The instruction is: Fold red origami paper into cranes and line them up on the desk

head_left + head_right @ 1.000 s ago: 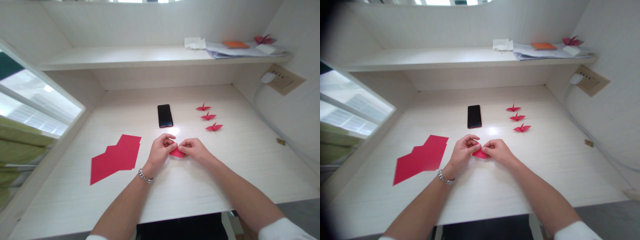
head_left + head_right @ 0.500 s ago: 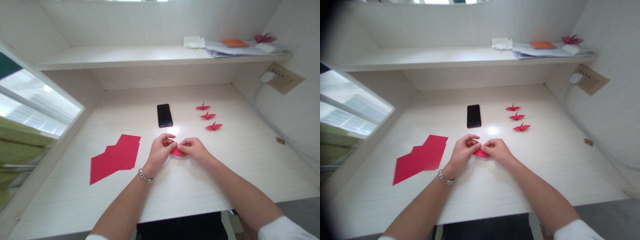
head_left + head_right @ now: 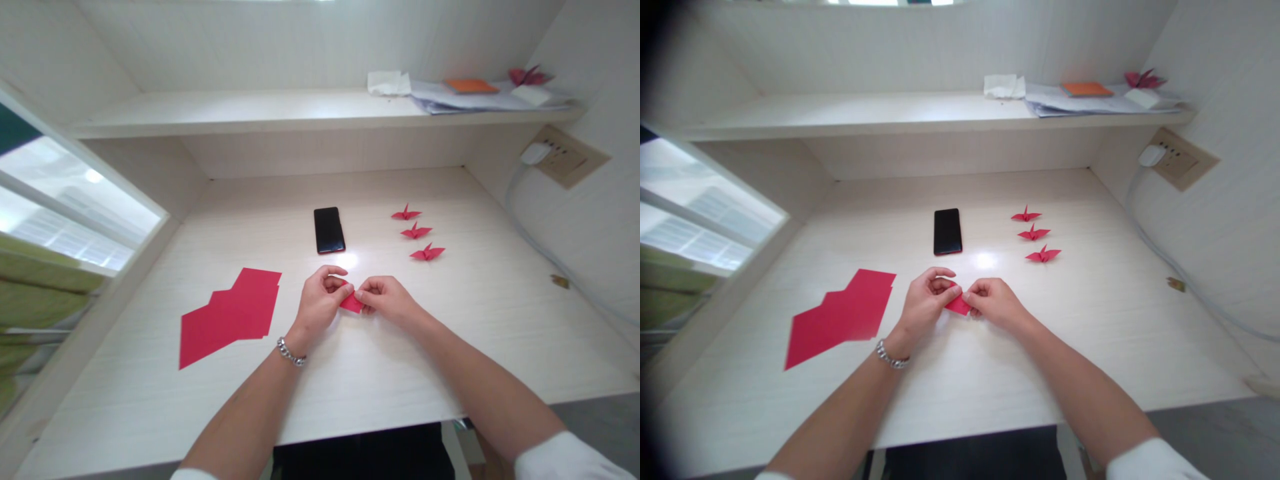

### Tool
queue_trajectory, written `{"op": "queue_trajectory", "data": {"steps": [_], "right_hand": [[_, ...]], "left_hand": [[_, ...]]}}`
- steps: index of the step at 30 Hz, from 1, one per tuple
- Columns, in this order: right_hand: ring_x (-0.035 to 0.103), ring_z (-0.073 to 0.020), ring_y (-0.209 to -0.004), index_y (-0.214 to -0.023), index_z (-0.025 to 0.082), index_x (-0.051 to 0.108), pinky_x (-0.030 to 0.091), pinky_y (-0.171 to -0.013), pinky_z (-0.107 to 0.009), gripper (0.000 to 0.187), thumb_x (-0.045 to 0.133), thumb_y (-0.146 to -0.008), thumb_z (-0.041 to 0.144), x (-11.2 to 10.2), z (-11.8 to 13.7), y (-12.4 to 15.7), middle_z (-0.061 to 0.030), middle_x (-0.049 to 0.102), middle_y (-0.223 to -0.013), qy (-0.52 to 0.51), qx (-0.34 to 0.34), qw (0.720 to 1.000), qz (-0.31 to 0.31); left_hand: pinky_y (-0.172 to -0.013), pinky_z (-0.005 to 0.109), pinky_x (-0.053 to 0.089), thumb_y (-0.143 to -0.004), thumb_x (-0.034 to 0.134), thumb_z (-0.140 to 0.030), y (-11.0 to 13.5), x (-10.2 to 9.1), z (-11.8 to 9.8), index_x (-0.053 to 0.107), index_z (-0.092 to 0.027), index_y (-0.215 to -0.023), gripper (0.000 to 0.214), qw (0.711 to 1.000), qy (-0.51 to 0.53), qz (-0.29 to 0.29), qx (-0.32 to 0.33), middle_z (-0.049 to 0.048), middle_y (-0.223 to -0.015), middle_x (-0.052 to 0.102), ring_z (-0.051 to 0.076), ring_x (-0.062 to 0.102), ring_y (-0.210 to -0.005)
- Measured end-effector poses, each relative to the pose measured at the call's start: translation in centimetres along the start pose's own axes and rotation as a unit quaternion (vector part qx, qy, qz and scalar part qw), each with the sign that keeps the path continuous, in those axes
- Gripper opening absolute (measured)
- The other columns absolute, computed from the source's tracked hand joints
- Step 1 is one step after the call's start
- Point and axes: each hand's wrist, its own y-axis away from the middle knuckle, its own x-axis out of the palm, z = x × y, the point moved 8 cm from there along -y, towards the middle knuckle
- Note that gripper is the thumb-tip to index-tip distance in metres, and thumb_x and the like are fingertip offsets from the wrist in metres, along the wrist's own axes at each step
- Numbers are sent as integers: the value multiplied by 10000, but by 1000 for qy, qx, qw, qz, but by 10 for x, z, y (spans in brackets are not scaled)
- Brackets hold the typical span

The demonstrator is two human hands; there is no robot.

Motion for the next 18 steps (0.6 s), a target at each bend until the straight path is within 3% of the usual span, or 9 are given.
{"op": "queue_trajectory", "data": {"steps": [10,18], "right_hand": [[588,-142,-591,-764,165,641,427,-555,-244,150,604,-807,304,-2,10,2,-14,647,-643,90,-43,995,-9],[577,-137,-572,-760,165,615,434,-564,-251,149,599,-814,303,0,8,2,-10,627,-623,43,-31,999,0]], "left_hand": [[-537,220,465,-693,743,-218,0,-4,-7,578,-149,-955,318,999,-21,-23,9,1,-659,659,129,616,-572],[-534,217,469,-666,762,-221,-1,-8,-10,574,-149,-935,336,999,6,-46,-1,-8,-643,659,125,618,-556]]}}
